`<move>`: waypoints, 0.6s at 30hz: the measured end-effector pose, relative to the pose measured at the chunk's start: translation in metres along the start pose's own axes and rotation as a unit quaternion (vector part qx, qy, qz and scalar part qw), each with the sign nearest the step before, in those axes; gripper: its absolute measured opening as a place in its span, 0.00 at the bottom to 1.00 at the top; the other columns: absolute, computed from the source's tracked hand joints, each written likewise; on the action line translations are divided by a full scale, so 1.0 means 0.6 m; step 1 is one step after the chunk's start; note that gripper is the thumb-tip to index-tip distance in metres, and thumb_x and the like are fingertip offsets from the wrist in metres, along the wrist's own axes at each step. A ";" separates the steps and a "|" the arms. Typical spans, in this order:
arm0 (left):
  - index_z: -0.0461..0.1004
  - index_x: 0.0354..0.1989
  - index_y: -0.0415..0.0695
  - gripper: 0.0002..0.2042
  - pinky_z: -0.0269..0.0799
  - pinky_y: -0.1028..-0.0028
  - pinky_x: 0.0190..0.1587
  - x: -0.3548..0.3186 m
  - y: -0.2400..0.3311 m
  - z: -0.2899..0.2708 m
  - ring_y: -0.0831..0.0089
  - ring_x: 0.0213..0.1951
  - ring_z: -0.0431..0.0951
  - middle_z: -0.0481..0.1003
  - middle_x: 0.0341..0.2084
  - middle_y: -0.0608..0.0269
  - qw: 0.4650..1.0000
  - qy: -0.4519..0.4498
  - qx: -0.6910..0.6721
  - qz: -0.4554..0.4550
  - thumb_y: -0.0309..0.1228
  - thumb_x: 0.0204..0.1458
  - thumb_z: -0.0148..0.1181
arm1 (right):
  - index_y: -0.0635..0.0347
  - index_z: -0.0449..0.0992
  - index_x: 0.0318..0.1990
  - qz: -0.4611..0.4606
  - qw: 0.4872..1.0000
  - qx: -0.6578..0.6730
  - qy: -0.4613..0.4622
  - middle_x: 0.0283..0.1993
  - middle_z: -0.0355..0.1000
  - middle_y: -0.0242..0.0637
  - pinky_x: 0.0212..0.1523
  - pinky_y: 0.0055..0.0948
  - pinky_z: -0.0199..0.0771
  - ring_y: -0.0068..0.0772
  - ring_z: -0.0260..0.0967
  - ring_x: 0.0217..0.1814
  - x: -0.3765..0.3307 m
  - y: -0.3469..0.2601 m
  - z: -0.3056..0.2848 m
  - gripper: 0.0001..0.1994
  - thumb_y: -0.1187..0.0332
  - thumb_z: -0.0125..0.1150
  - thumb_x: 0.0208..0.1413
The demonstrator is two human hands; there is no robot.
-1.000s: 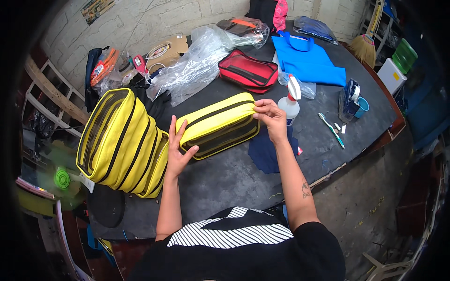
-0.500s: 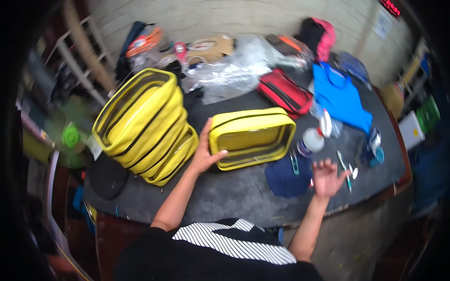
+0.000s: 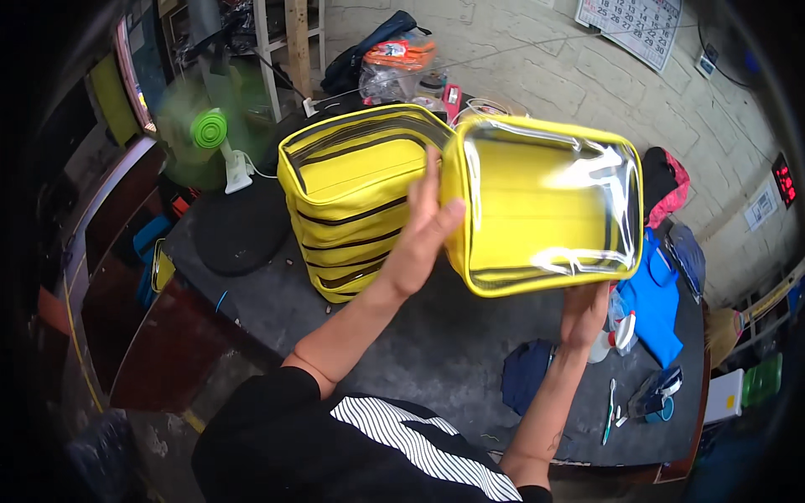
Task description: Inspecting and trimming loose threads from manufactured yellow and red pouches at a workbench.
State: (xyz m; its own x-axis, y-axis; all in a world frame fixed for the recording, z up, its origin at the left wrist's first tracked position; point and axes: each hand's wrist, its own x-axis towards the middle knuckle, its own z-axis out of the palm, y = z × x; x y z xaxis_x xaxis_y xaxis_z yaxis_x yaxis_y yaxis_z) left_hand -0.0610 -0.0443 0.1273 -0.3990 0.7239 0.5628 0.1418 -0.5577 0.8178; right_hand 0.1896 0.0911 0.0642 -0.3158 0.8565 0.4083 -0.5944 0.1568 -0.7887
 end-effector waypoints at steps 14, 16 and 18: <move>0.59 0.63 0.32 0.31 0.50 0.64 0.62 0.015 0.081 -0.238 0.55 0.57 0.61 0.64 0.54 0.44 0.915 0.302 0.253 0.089 0.47 0.60 0.48 | 0.60 0.68 0.58 0.057 0.940 -0.307 -0.140 0.54 0.70 0.38 0.53 0.33 0.63 0.34 0.67 0.53 0.178 0.087 0.266 0.33 0.39 0.47 0.57; 0.61 0.62 0.33 0.30 0.50 0.66 0.63 0.018 0.077 -0.265 0.56 0.59 0.60 0.64 0.55 0.44 0.915 0.301 0.266 0.031 0.47 0.60 0.48 | 0.59 0.66 0.60 0.069 0.931 -0.332 -0.137 0.57 0.68 0.38 0.55 0.34 0.61 0.35 0.66 0.55 0.178 0.091 0.273 0.35 0.38 0.46 0.57; 0.62 0.61 0.33 0.29 0.52 0.68 0.62 0.018 0.069 -0.274 0.58 0.59 0.61 0.64 0.55 0.45 0.908 0.305 0.286 -0.002 0.46 0.61 0.47 | 0.56 0.60 0.65 0.058 0.966 -0.236 -0.090 0.62 0.63 0.39 0.59 0.40 0.56 0.37 0.61 0.60 0.179 0.099 0.284 0.38 0.35 0.42 0.57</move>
State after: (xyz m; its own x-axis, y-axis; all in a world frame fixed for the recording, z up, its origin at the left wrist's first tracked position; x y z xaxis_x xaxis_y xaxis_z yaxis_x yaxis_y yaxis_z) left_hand -0.2082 -0.1261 0.1474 -0.8037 0.2688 0.5308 0.5171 -0.1257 0.8466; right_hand -0.0054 0.1085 0.1395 -0.5083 0.7897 0.3435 -0.1563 0.3076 -0.9386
